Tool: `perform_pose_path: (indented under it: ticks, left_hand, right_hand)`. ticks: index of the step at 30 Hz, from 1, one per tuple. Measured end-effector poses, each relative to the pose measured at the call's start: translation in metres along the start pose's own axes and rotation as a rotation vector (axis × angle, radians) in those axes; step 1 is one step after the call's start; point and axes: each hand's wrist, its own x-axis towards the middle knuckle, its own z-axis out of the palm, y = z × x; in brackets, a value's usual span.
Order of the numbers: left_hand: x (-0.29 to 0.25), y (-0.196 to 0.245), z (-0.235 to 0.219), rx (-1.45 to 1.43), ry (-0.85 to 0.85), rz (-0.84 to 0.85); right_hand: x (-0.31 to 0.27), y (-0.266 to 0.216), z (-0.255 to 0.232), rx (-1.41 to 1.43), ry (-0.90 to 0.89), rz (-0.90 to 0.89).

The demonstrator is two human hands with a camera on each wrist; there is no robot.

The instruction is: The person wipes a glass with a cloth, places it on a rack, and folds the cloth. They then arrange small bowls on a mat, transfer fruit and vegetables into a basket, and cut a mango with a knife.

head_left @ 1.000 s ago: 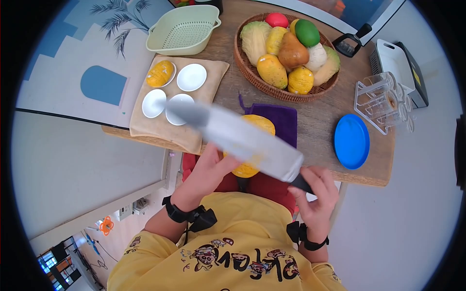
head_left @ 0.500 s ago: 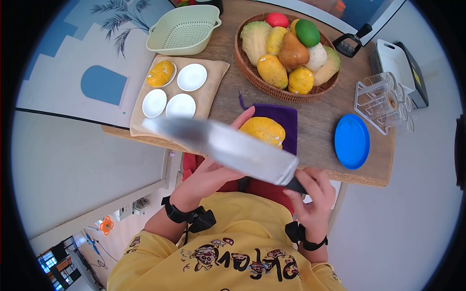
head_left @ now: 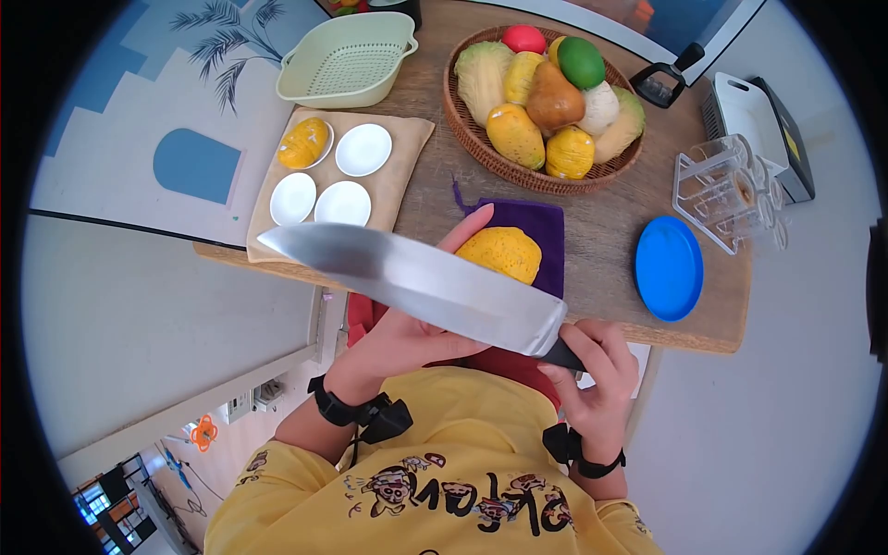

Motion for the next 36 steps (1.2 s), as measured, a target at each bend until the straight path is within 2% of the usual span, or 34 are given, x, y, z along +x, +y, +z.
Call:
perform_pose_path:
  ticks: [2,3,4,7,10,11,14,15,17,18,21,23,24,27,29,31,33,34,36]
  left_hand:
    - [0.000,-0.006,-0.001,-0.001,0.026,0.059]
    - [0.000,-0.010,-0.001,0.052,0.027,0.145]
    - [-0.003,-0.008,0.000,-0.015,0.044,0.053]
    - [-0.008,0.000,0.004,-0.130,0.083,-0.128]
    - [-0.002,-0.008,-0.003,0.051,0.035,-0.049]
    - [0.004,-0.010,-0.005,0.223,-0.007,0.081]
    - [0.007,-0.007,-0.009,0.329,-0.037,0.137]
    - [0.006,-0.007,-0.007,0.330,-0.036,0.136]
    - [0.002,-0.006,-0.001,0.014,0.058,0.102]
    - [-0.004,-0.008,-0.005,-0.072,0.054,0.017]
    - [-0.005,-0.010,-0.004,-0.043,0.056,0.037]
    - [0.000,-0.005,0.001,-0.029,0.049,0.034]
    - [0.002,-0.008,-0.004,0.045,0.017,0.050]
    - [0.005,-0.008,-0.006,0.243,0.010,0.134]
    - [0.000,-0.007,-0.002,0.097,0.056,0.058]
    - [-0.006,-0.009,-0.001,0.050,0.082,0.057]
    - [-0.005,-0.009,-0.001,0.052,0.090,0.048]
    - [-0.005,-0.010,-0.002,0.053,0.098,0.038]
    - [-0.001,-0.012,-0.007,0.236,0.061,0.103]
  right_hand:
    - [-0.001,0.006,0.002,-0.018,0.049,0.032]
    - [-0.001,0.008,0.003,-0.037,0.098,0.062]
    - [0.000,0.009,0.003,-0.031,0.112,0.134]
    - [0.000,0.016,0.001,-0.039,0.139,0.149]
    - [0.002,0.010,-0.002,-0.037,0.064,0.035]
    - [0.003,0.006,-0.003,-0.014,0.009,-0.016]
    - [0.002,0.004,0.001,-0.022,0.009,-0.018]
    - [0.001,0.006,0.002,-0.022,0.035,-0.018]
    - [0.001,0.010,0.002,-0.049,0.063,0.006]
    - [0.000,0.012,0.002,-0.056,0.100,0.052]
    - [0.001,0.014,0.000,-0.070,0.129,0.086]
    - [0.002,0.008,-0.002,-0.040,0.051,-0.032]
    - [0.000,0.005,-0.002,-0.037,-0.009,-0.036]
    - [0.000,0.003,0.002,-0.048,0.021,-0.062]
    - [0.000,0.008,0.002,-0.041,0.053,-0.048]
    - [0.000,0.012,0.003,-0.061,0.126,0.115]
    - [0.000,0.015,0.003,-0.051,0.142,0.117]
    - [0.001,0.013,0.001,-0.066,0.105,0.068]
    - [0.002,0.006,-0.001,-0.052,0.032,-0.002]
